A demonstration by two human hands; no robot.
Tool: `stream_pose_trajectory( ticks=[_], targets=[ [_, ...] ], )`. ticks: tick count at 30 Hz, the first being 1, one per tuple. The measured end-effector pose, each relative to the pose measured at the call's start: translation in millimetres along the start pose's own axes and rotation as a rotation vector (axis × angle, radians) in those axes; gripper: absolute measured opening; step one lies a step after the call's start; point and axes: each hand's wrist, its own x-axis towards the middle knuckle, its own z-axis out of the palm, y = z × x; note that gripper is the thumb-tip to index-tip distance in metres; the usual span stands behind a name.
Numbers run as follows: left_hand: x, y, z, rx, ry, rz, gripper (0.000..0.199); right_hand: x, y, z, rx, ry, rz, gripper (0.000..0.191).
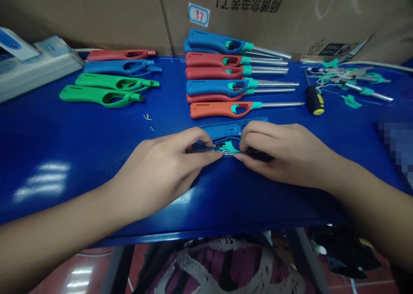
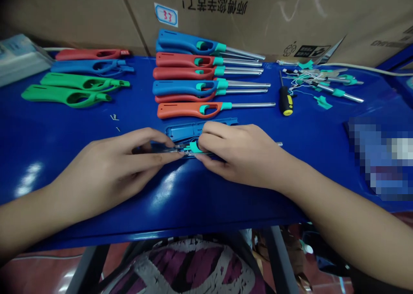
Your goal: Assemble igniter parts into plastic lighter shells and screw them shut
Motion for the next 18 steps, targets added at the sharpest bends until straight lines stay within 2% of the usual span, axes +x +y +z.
stream_pose_trajectory(
  ticks=[9,18],
  targets=[
    [1,-1,3.4,-0.024,0.032,-0.008,0.032,5,-8,13,0.121,0.046,0.090,0.011],
    [3,-2,4.2,-0.037,0.043,-0.015,0.028,11,-16,13,0.220,0.131,0.234,0.004]
  ],
)
